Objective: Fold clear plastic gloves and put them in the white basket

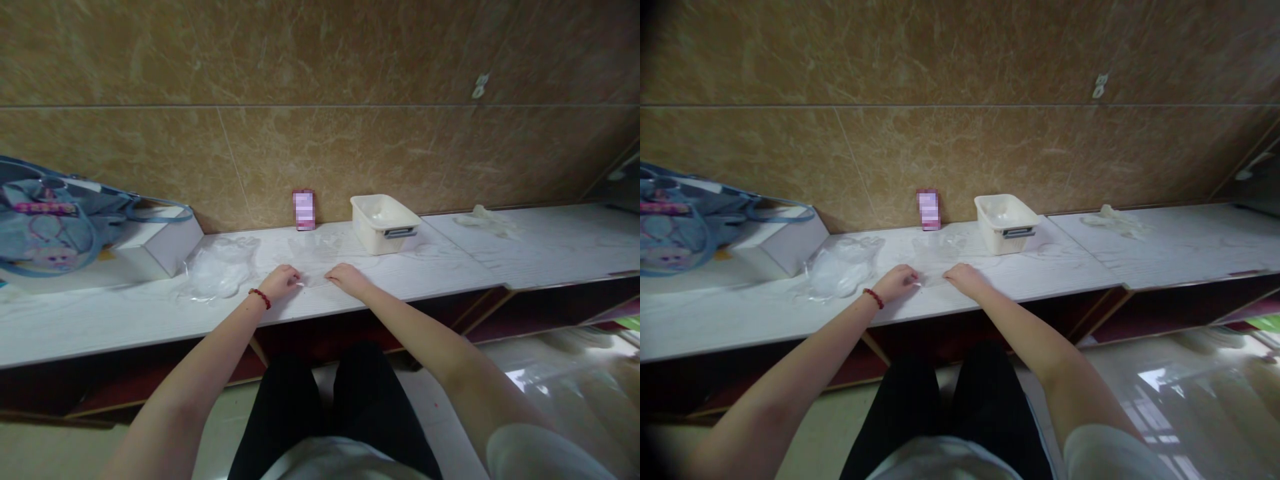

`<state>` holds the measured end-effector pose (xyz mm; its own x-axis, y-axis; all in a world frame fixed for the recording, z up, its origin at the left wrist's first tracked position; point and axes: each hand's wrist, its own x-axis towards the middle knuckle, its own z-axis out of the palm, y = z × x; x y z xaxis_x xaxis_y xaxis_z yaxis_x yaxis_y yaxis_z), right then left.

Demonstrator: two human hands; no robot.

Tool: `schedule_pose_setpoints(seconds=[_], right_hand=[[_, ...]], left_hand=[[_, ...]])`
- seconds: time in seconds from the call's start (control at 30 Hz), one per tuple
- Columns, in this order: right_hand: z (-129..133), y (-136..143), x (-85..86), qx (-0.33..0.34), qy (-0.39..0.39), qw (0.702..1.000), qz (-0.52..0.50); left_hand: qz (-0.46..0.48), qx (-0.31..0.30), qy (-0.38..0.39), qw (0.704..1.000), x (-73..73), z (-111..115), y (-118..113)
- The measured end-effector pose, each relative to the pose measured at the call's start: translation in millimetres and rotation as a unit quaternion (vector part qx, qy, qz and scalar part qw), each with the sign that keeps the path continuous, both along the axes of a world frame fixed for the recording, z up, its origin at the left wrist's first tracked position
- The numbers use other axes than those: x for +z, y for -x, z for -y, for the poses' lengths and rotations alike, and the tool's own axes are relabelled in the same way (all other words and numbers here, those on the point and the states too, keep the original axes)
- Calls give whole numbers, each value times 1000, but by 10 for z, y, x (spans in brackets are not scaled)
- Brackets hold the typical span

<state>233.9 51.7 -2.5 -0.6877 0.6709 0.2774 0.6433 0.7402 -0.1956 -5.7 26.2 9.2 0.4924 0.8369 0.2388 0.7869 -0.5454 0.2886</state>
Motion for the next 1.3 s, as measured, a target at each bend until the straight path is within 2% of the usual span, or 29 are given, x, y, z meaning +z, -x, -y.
schedule_pose_setpoints(seconds=[0.2,0.27,0.33,0.4,0.47,0.6,0.77,0.9,1.03,1.17,1.3], right_hand=[[123,-71,108,-1,3,999,32],[149,-104,141,33,2,999,25],[136,-140,174,57,-1,998,9],[64,-171,207,26,-5,1000,-14],[-75,-188,240,-61,1,997,-38],[-496,-156,292,-229,48,971,-41],[-1021,-5,315,-324,133,934,63],[-1248,95,327,-355,171,914,93],[-1259,99,346,-363,174,911,89],[-1181,59,328,-329,164,928,69],[-1163,44,283,-300,157,939,53]], left_hand=[[61,-42,50,996,27,82,126],[95,-15,63,993,35,41,206],[116,42,63,990,50,-37,285],[118,95,54,987,81,-137,338],[108,118,45,986,128,-244,344],[72,91,41,992,238,-459,168],[-7,41,57,998,259,-766,-266],[-84,40,96,991,159,-949,-562],[-84,45,64,993,13,-957,-731],[-76,35,44,995,-109,-921,-768],[-73,10,50,996,-141,-953,-727]])
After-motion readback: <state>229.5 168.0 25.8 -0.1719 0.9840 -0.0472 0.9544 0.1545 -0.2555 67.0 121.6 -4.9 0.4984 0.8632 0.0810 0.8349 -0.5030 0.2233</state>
